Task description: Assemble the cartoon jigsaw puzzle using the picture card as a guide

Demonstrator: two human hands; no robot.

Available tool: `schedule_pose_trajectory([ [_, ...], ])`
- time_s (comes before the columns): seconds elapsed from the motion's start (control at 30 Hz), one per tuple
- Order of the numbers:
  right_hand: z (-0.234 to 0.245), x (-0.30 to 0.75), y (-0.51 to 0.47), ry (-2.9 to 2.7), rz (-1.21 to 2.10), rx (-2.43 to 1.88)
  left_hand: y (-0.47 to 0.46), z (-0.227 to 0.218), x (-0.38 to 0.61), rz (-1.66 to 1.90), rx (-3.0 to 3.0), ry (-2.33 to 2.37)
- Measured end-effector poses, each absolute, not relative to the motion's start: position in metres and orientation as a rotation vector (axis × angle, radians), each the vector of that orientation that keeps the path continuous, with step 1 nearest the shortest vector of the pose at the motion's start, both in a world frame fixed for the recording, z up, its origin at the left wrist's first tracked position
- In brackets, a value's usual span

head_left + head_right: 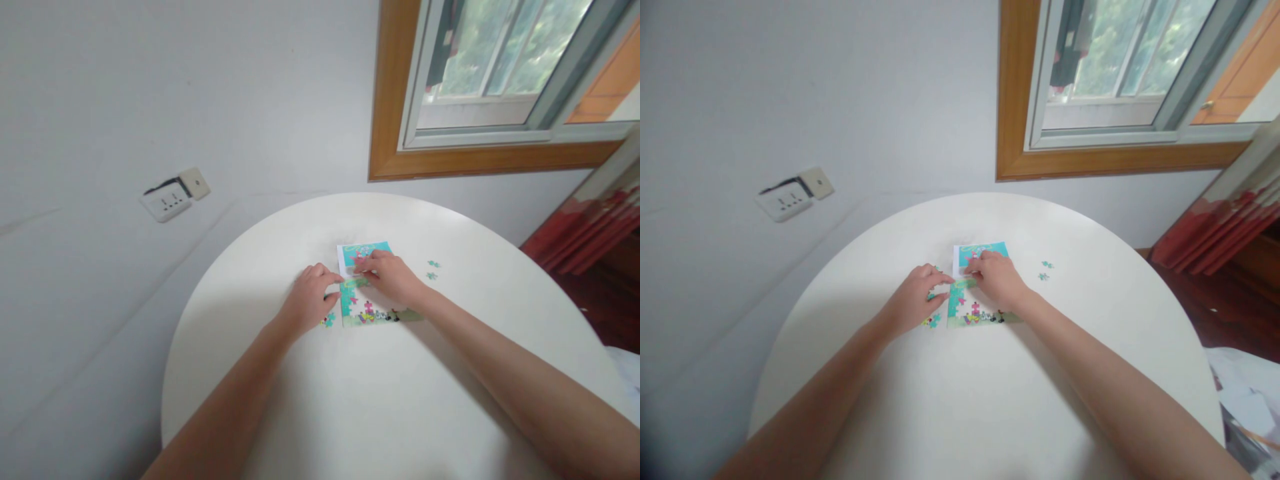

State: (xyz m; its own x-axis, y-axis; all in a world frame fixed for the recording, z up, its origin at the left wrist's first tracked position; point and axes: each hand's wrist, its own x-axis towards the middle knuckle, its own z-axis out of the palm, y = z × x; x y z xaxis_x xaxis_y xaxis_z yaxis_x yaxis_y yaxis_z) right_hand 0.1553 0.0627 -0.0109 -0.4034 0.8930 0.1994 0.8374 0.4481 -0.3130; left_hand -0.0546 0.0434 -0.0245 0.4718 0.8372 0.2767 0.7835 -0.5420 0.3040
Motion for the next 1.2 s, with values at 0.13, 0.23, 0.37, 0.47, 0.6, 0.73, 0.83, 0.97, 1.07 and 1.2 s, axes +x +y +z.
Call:
schedule_pose_trajectory([
  [0.13,0.006,0.173,0.069,-2.328,0.324,-1.500,0.048,-0.018,-0.061,0.740,2.524,1.475],
  [0.23,0.011,0.179,0.070,-2.397,0.454,-1.487,0.052,-0.012,-0.070,0.842,2.469,1.551],
  [0.37,0.007,0.175,0.066,-2.535,0.507,-1.459,0.057,-0.005,-0.085,0.930,2.408,1.643],
  [0.47,0.004,0.172,0.066,-2.545,0.495,-1.454,0.058,-0.001,-0.093,0.986,2.351,1.706],
  [0.6,-0.001,0.174,0.069,-2.535,0.471,-1.452,0.060,0.002,-0.101,1.047,2.271,1.779],
  [0.73,-0.005,0.175,0.072,-2.558,0.423,-1.429,0.061,0.004,-0.109,1.075,2.218,1.843],
  [0.83,-0.005,0.174,0.072,-2.553,0.417,-1.447,0.062,0.004,-0.113,1.098,2.192,1.870],
  [0.97,-0.001,0.171,0.066,-2.552,0.414,-1.417,0.062,0.003,-0.116,1.139,2.160,1.876],
  [1.07,0.000,0.164,0.060,-2.557,0.382,-1.253,0.063,0.001,-0.115,1.148,2.148,1.878],
  [1.2,-0.006,0.151,0.054,-2.608,0.385,-1.011,0.063,-0.001,-0.113,1.149,2.150,1.849],
])
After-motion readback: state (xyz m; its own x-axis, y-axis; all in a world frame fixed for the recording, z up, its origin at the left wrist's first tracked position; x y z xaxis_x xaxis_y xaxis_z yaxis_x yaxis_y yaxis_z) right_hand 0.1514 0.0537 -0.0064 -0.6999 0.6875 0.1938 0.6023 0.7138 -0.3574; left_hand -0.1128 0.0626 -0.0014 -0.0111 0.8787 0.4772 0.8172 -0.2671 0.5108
